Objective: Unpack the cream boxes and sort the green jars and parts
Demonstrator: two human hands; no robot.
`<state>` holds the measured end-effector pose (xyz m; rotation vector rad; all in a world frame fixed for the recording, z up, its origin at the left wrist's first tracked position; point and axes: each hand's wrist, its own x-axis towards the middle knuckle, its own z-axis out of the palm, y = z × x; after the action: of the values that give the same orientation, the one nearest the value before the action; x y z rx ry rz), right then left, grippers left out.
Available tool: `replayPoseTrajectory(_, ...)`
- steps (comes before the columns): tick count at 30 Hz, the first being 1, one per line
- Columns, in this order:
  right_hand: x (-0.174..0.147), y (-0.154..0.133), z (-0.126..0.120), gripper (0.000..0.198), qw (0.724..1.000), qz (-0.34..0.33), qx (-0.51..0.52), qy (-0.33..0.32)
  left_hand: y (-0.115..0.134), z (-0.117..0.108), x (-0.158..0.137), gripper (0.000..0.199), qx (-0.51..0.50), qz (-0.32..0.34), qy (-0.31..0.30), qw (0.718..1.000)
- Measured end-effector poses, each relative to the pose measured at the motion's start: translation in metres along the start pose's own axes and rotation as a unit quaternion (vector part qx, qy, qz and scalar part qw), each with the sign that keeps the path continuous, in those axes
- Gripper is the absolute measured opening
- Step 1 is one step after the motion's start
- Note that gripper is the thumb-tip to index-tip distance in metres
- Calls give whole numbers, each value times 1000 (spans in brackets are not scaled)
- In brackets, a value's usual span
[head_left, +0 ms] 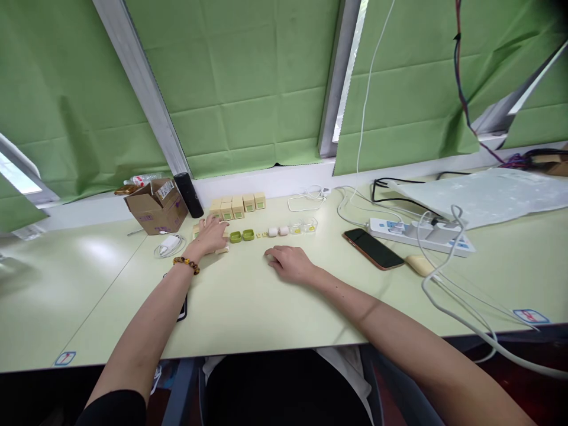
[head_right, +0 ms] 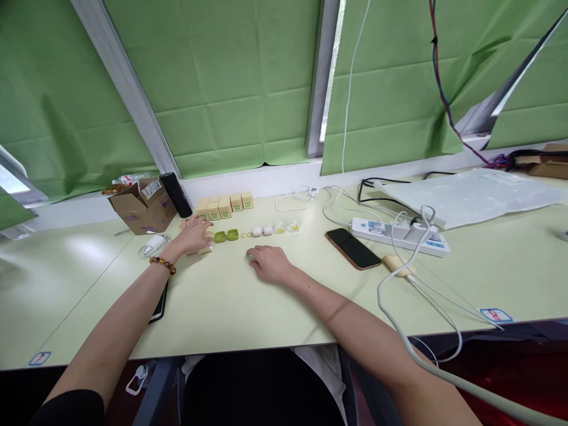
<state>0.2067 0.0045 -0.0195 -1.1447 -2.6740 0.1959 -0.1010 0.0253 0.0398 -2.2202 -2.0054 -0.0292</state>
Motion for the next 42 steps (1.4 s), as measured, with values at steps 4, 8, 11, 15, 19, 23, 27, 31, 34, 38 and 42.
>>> replayPoseTrajectory(4,0,0,0,31,1000,1,-1,-1,3,-9,12,41,15,10,32,999)
replayPoseTrajectory(8,0,0,-1,30,1000,-3,1,2,2,-17,36,37,26,13,55,998)
replayPoseTrajectory(11,-1,-1,-3,30,1000,1,0,-6,4,-19,53,38,33,16,58,998)
replayPoseTrajectory(15,-1,-2,-4,28,1000,-2,-1,-8,12,-18,64,37,46,31,54,997)
replayPoseTrajectory(19,-1,-1,-4,26,1000,-8,-2,-4,23,-21,66,36,57,55,46,996)
replayPoseTrajectory(23,-1,-1,-4,28,1000,-5,6,-8,30,-28,76,37,66,66,38,995)
replayPoseTrajectory(27,-1,-2,-3,28,1000,-2,5,-9,40,-35,100,42,74,63,45,994)
replayPoseTrajectory(31,1,-2,-1,29,1000,-4,1,-3,60,-28,131,47,67,54,49,995)
replayPoseTrajectory(34,3,-2,0,30,1000,-11,-6,-4,77,-13,152,55,50,37,43,997)
replayPoseTrajectory(38,4,-2,-2,29,999,-20,-24,-18,93,12,176,72,15,12,31,999)
replayPoseTrajectory(42,4,-3,-5,28,999,-29,-26,-25,98,32,191,78,-8,-16,27,999)
